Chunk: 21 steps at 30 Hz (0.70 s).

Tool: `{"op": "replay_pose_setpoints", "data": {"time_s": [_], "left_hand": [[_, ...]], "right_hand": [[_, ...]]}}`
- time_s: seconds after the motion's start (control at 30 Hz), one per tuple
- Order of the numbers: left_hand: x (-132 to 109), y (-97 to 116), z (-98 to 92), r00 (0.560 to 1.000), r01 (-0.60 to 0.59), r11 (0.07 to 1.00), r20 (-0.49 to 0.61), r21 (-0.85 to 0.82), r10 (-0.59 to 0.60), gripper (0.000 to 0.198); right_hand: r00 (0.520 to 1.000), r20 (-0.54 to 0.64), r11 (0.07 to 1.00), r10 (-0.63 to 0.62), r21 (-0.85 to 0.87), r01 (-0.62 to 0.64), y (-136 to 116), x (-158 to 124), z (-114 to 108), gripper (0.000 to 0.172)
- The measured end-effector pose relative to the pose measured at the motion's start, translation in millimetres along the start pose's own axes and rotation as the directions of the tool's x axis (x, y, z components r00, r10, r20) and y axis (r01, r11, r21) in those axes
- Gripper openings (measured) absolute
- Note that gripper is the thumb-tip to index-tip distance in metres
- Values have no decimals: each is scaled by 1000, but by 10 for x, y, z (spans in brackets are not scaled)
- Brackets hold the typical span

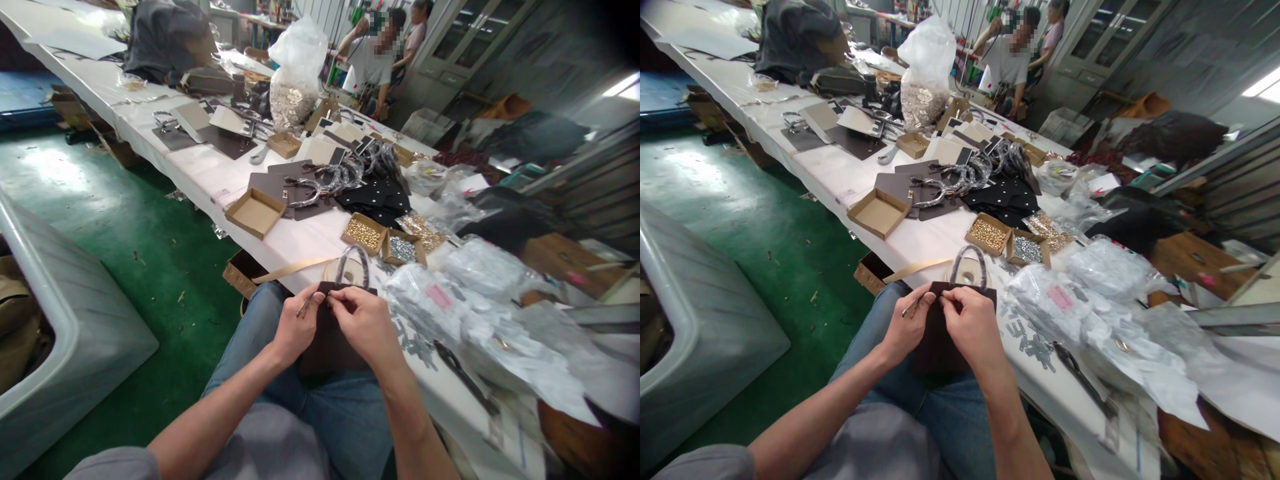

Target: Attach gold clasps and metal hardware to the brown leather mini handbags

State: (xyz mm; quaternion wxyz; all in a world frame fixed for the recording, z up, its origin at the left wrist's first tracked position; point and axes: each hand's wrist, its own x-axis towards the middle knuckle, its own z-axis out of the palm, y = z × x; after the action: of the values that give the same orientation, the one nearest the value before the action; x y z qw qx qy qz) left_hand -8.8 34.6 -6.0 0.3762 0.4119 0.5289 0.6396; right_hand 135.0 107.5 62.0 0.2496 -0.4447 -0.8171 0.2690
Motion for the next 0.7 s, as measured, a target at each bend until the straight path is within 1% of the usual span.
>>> {"op": "replay_pose_setpoints", "data": {"time_s": [0.07, 0.17, 0.3, 0.43, 0.5, 0.57, 0.63, 0.7], "left_hand": [[-23, 15, 2, 1000, -18, 999, -10, 38, 18, 44], [-47, 62, 26, 998, -24, 996, -49, 83, 28, 44], [-34, 156, 75, 998, 16, 994, -62, 110, -9, 47], [6, 195, 83, 996, 15, 993, -93, 116, -5, 50], [18, 177, 77, 993, 33, 986, -122, 165, -13, 47], [34, 138, 80, 985, 86, 972, -165, 219, -50, 43], [55, 91, 98, 983, 107, 972, -167, 211, -72, 39], [73, 45, 122, 987, 114, 980, -129, 165, -93, 37]], "right_hand": [[1000, 0, 1000, 18, -3, -18, -29, -18, 24, 16], [997, -68, 999, 25, -27, -27, -76, -59, 81, 17], [990, -144, 990, 9, -136, -29, -135, -93, 161, 17], [985, -169, 982, -15, -187, -17, -215, -120, 217, 22], [987, -162, 979, -12, -202, -21, -245, -137, 229, 27], [992, -127, 977, 19, -210, -46, -245, -148, 232, 30], [995, -75, 976, 60, -207, -75, -223, -154, 226, 29], [996, -29, 980, 80, -180, -84, -198, -167, 203, 33]]}}
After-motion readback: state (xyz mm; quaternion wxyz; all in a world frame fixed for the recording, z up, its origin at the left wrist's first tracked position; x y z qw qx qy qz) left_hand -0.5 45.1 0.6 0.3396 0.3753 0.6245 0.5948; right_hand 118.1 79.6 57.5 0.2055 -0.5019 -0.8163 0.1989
